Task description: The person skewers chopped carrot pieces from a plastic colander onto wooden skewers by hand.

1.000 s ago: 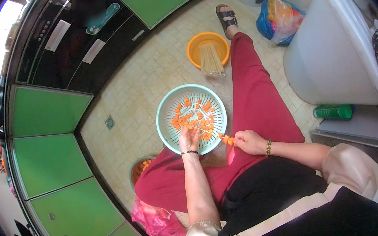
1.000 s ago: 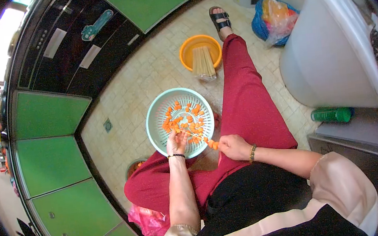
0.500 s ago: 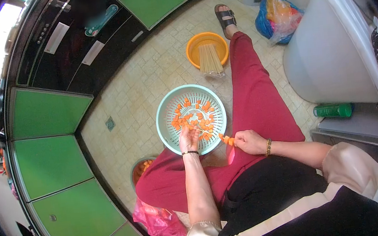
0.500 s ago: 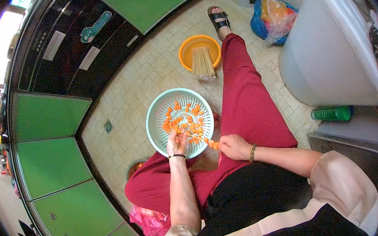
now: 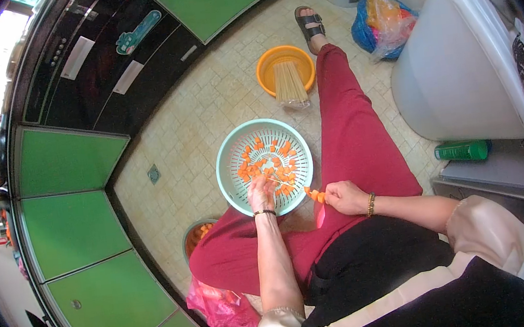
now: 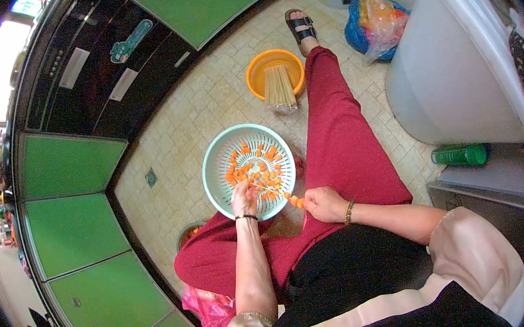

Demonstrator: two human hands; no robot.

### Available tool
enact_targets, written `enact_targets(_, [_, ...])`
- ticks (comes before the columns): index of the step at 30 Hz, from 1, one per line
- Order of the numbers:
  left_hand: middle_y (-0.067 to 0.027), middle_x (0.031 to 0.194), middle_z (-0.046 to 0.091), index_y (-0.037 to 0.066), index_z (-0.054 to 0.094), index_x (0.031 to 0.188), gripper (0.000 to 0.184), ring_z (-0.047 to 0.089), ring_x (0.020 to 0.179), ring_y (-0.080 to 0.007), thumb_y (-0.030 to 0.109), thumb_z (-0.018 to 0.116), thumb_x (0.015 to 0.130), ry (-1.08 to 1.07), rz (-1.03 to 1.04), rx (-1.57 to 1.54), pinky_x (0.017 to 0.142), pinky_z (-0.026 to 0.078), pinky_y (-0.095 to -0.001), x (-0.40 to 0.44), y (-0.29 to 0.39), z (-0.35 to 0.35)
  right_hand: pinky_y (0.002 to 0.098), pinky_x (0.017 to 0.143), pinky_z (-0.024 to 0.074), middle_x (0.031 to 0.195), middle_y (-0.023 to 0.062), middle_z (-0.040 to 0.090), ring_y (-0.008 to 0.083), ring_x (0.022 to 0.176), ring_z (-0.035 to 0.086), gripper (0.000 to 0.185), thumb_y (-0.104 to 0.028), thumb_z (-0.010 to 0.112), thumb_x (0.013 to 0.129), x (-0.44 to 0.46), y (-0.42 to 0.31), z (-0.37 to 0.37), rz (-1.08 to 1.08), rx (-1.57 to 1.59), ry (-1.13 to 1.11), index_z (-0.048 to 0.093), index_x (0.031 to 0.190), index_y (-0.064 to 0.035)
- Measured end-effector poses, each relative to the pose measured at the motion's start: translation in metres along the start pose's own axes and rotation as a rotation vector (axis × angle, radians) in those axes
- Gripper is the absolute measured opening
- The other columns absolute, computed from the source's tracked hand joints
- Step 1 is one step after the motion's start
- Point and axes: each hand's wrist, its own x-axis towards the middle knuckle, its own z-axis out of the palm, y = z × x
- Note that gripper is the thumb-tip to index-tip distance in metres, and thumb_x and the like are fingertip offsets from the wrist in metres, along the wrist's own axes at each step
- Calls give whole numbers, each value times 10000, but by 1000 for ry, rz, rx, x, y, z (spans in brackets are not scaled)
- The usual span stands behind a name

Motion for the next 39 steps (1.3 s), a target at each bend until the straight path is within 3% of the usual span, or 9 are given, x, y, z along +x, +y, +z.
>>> enact_targets(3, [-114,774,545,12,488,850,171,554,721,-251,119,577,750,-4,4,-44,626,484,-362,-5,5,5,365,480,390,579,136,533,246,526,530,209,-198,491,746,1,-5,-3,5,24,-21,497,618,-33])
enact_targets(6, [-111,767,541,15,486,856,289,539,748,-251,293,536,793,3,-99,-272,691,457,-391,-1,4,6,355,473,392,578,131,537,232,527,536,205,-200,499,744,3,-7,2,-31,123,-12,502,628,-31])
enact_targets(9, [-82,748,520,46,500,821,398,514,762,-233,442,469,797,-146,-212,-236,752,429,-401,0,6,5,289,463,370,532,68,493,119,493,468,186,-173,497,764,1,-11,1,-22,142,-42,508,667,-15])
enact_targets(15, [-83,747,506,43,481,792,355,487,733,-222,394,439,826,-179,-228,-292,808,390,-409,6,-2,8,298,467,378,536,67,507,118,504,484,204,-178,494,761,-1,-14,-3,6,66,-36,507,649,-8])
enact_targets(18, [-78,732,502,51,468,755,301,488,734,-214,338,440,838,-88,-216,-361,804,397,-397,8,-7,14,347,469,386,543,119,517,197,492,505,199,-174,504,734,0,-15,0,13,124,-16,489,602,-27])
enact_targets(24, [-30,639,506,81,477,693,253,528,680,-196,284,449,842,-86,-146,-386,782,415,-411,4,-6,19,344,458,377,538,121,514,191,488,501,203,-172,507,733,0,-10,10,31,126,29,485,594,-24])
enact_targets(33, [-92,681,522,38,460,718,259,537,730,-230,266,452,840,-82,-131,-395,825,420,-422,3,-8,21,347,468,383,580,147,525,226,502,519,172,-152,500,728,-8,-25,8,-105,146,-55,484,619,-20])
enact_targets(39, [-107,674,524,30,459,735,281,538,731,-247,288,442,844,-40,-87,-374,815,425,-429,1,-6,22,359,468,382,555,148,511,247,507,521,181,-158,495,731,-8,-19,12,-57,131,3,478,610,-25])
